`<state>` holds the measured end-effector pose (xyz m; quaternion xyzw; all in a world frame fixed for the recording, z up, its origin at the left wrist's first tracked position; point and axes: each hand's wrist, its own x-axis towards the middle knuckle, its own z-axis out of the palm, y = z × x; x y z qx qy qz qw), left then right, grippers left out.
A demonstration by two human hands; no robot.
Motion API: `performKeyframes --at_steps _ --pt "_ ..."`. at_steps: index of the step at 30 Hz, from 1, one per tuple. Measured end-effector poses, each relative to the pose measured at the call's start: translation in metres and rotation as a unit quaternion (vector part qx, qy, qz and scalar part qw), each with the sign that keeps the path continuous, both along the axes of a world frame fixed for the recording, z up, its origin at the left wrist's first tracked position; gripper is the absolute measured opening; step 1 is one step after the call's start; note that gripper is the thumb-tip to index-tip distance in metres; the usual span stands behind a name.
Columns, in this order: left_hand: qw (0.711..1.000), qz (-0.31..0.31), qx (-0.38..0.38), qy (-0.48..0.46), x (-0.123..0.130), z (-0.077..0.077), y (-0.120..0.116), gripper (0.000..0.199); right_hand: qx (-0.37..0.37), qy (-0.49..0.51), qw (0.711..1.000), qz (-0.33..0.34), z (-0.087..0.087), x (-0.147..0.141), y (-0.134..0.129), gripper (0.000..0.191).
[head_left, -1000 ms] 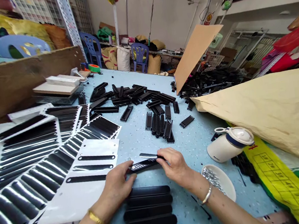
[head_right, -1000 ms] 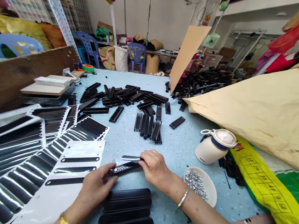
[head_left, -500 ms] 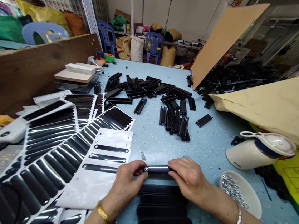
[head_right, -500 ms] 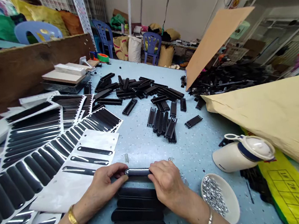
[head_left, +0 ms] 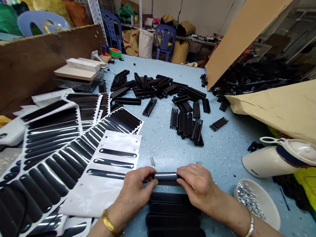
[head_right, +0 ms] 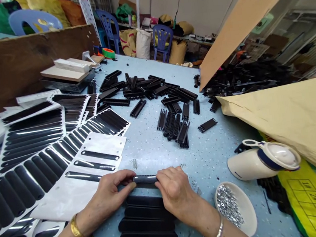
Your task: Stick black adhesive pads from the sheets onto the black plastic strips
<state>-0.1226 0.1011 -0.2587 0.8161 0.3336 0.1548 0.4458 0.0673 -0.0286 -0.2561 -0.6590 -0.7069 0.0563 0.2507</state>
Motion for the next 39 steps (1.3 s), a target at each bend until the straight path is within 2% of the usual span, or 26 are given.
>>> performKeyframes --at_steps 9,14,19,26,33,39 --pt "1.000 -0.008 0.007 0.018 0.000 0.006 0.000 0.020 -0.001 -0.001 1.000 -0.001 0.006 -0.004 0.004 0.020" --pt "0.999 0.020 0.035 0.002 -0.002 0.001 0.000 0.022 0.005 0.001 1.000 -0.001 0.006 -0.004 0.004 0.019" --pt "0.997 -0.004 0.064 -0.031 -0.005 -0.003 0.001 0.021 0.004 0.011 1.000 -0.004 0.004 -0.004 0.003 0.017" --pt "0.993 -0.040 0.098 -0.044 -0.005 -0.007 0.004 0.020 0.008 0.115 0.993 -0.022 -0.004 0.003 0.008 0.013" --pt "0.991 -0.051 0.116 -0.048 -0.005 -0.008 0.005 0.020 -0.016 0.239 0.970 -0.033 -0.003 0.007 0.011 0.014" --pt "0.991 -0.053 0.116 -0.045 -0.005 -0.009 0.006 0.020 -0.018 0.256 0.966 -0.036 -0.006 0.007 0.010 0.016"
